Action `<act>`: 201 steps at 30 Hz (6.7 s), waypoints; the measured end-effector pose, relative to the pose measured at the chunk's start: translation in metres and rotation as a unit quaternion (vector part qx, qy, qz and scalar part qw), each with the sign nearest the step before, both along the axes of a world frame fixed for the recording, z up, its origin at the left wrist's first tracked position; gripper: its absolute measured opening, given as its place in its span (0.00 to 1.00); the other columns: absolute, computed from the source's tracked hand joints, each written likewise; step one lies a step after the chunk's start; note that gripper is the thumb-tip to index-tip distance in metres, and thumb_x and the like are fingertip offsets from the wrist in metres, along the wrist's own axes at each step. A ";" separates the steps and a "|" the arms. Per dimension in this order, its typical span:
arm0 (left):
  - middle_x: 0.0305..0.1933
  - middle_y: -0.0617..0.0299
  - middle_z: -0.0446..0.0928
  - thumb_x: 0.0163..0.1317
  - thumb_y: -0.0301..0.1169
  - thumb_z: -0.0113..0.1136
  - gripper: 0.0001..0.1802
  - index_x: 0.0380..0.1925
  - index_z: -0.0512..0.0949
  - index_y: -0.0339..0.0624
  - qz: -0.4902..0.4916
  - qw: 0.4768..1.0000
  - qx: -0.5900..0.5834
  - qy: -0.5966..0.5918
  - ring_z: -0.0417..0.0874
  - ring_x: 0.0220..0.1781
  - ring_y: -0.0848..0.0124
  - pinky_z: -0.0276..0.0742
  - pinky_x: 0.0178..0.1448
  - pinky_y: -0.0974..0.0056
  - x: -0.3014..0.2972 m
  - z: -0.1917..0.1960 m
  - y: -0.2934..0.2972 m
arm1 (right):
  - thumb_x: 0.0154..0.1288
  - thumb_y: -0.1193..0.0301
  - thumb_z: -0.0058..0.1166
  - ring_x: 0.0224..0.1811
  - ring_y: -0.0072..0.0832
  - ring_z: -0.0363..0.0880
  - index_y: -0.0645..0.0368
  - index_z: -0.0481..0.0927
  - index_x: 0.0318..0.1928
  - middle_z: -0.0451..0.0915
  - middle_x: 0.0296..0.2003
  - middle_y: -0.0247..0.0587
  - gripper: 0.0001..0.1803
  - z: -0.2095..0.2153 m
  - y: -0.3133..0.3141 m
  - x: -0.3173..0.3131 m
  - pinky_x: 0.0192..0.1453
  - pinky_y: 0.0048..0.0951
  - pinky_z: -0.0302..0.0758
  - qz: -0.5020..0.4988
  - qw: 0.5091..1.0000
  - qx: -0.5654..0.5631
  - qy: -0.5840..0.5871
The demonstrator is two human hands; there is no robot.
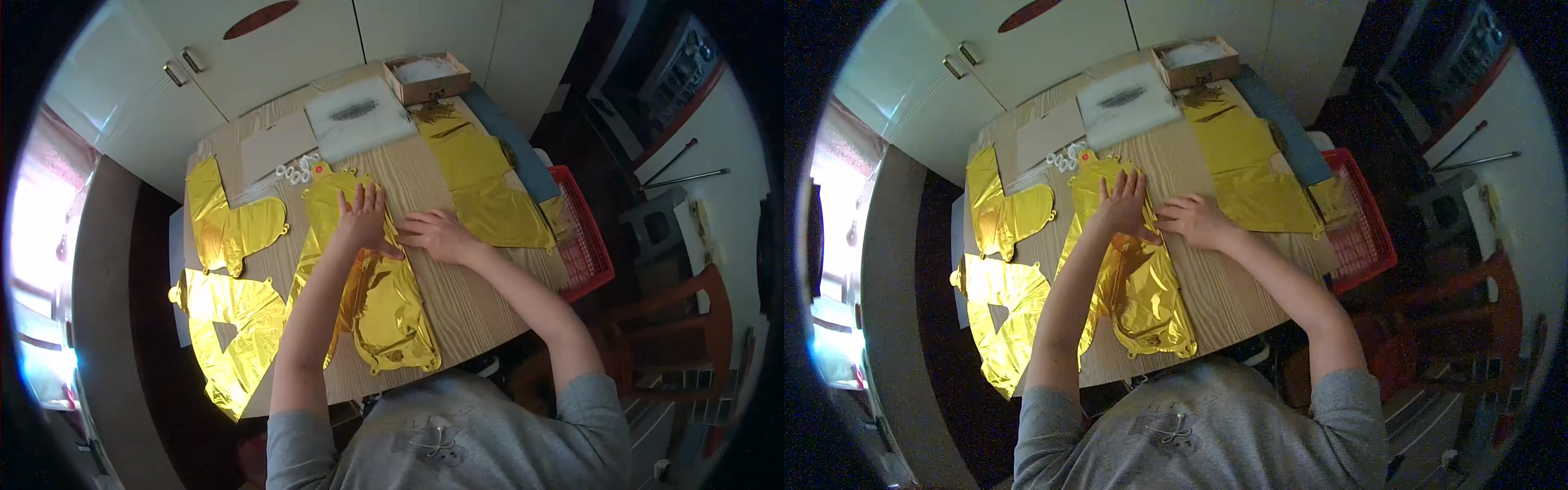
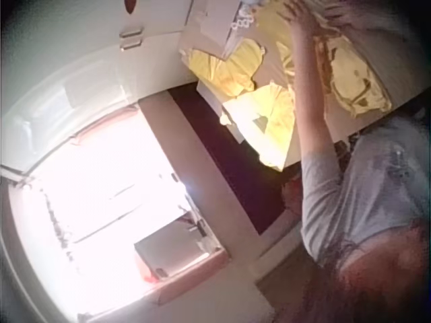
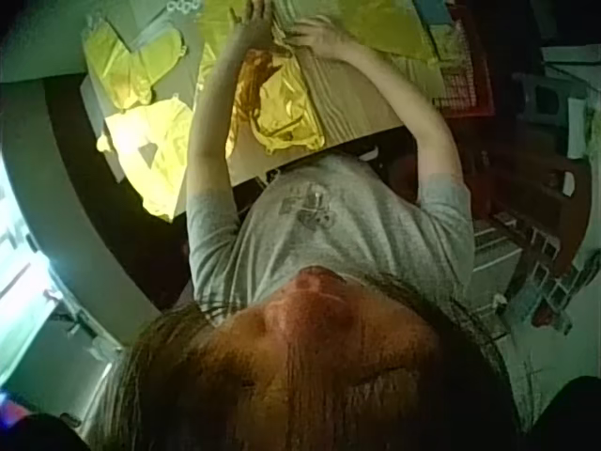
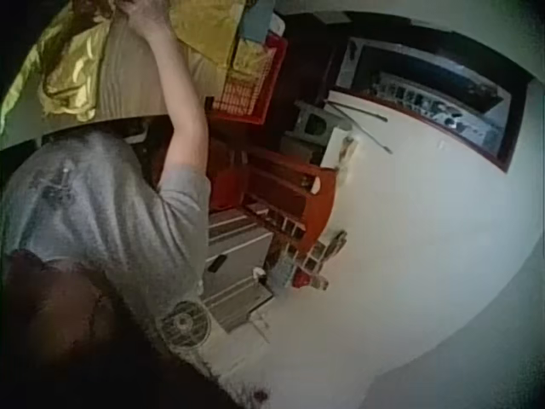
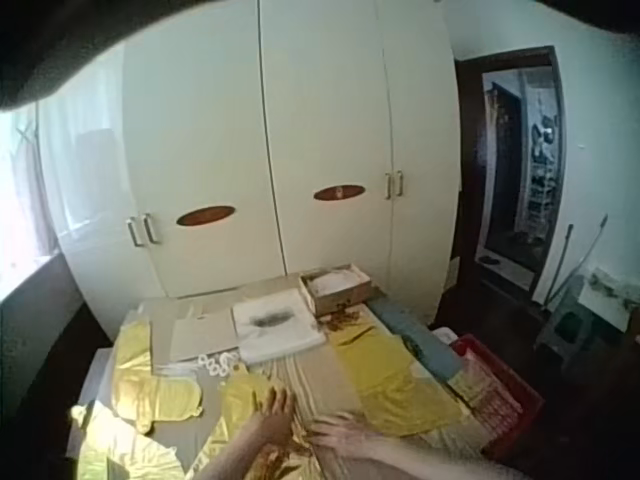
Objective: Folding gold foil star-shaped balloons and inserting them into plastic sleeves with cardboard backings.
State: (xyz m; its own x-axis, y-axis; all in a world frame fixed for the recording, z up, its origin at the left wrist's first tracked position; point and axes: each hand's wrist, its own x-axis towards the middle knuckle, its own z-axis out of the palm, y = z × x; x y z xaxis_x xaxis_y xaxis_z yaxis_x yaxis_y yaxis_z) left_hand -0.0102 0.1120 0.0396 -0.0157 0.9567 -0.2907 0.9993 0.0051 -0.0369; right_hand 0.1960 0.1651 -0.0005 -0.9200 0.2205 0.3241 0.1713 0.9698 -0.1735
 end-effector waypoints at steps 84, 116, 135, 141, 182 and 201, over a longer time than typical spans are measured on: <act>0.75 0.50 0.56 0.58 0.59 0.58 0.47 0.70 0.58 0.41 0.095 0.940 0.327 -0.019 0.51 0.78 0.53 0.44 0.76 0.40 -0.051 0.002 -0.003 | 0.51 0.75 0.50 0.60 0.28 0.76 0.48 0.84 0.49 0.82 0.52 0.28 0.23 0.007 -0.054 0.072 0.69 0.40 0.67 0.155 0.985 -0.075 0.019; 0.75 0.47 0.55 0.58 0.56 0.58 0.48 0.69 0.57 0.33 0.054 0.975 0.166 -0.136 0.51 0.78 0.56 0.37 0.76 0.37 -0.022 -0.010 -0.144 | 0.71 0.44 0.39 0.77 0.41 0.46 0.67 0.52 0.72 0.49 0.74 0.53 0.44 0.011 -0.034 -0.019 0.79 0.40 0.43 -0.077 0.987 -0.068 -0.127; 0.52 0.44 0.71 0.46 0.42 0.73 0.38 0.54 0.69 0.35 0.318 0.915 0.236 -0.083 0.72 0.54 0.48 0.69 0.59 0.49 -0.010 -0.003 -0.298 | 0.70 0.41 0.38 0.78 0.38 0.43 0.63 0.54 0.72 0.52 0.74 0.46 0.44 0.006 -0.034 -0.021 0.80 0.42 0.39 -0.078 0.988 -0.050 -0.127; 0.49 0.43 0.70 0.45 0.41 0.75 0.39 0.55 0.68 0.36 0.392 0.887 0.189 -0.157 0.74 0.50 0.47 0.72 0.54 0.50 0.000 -0.001 -0.298 | 0.70 0.42 0.39 0.78 0.40 0.43 0.62 0.54 0.72 0.52 0.74 0.47 0.43 0.008 -0.034 -0.024 0.80 0.46 0.38 -0.071 0.987 -0.046 -0.135; 0.59 0.45 0.69 0.53 0.30 0.66 0.32 0.59 0.69 0.43 0.085 0.896 0.281 -0.334 0.76 0.56 0.48 0.76 0.55 0.52 0.054 0.041 -0.186 | 0.55 0.69 0.55 0.42 0.38 0.79 0.53 0.78 0.39 0.81 0.31 0.40 0.09 0.019 -0.069 -0.058 0.46 0.42 0.74 -0.031 0.965 -0.256 0.056; 0.74 0.47 0.57 0.71 0.44 0.45 0.32 0.69 0.58 0.38 0.143 0.941 0.223 -0.211 0.50 0.78 0.52 0.44 0.77 0.44 -0.035 -0.030 -0.152 | 0.49 0.68 0.54 0.37 0.33 0.77 0.51 0.79 0.26 0.80 0.25 0.33 0.04 0.002 -0.071 -0.049 0.48 0.39 0.67 0.014 0.982 -0.167 0.086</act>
State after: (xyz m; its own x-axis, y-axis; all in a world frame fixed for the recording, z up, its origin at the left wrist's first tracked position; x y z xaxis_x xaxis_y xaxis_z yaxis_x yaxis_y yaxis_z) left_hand -0.0457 -0.0402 0.0094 -0.2636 0.9593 0.1013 0.8802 0.1962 0.4321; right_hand 0.1466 0.0944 0.0011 -0.8656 0.3155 0.3889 0.0851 0.8580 -0.5066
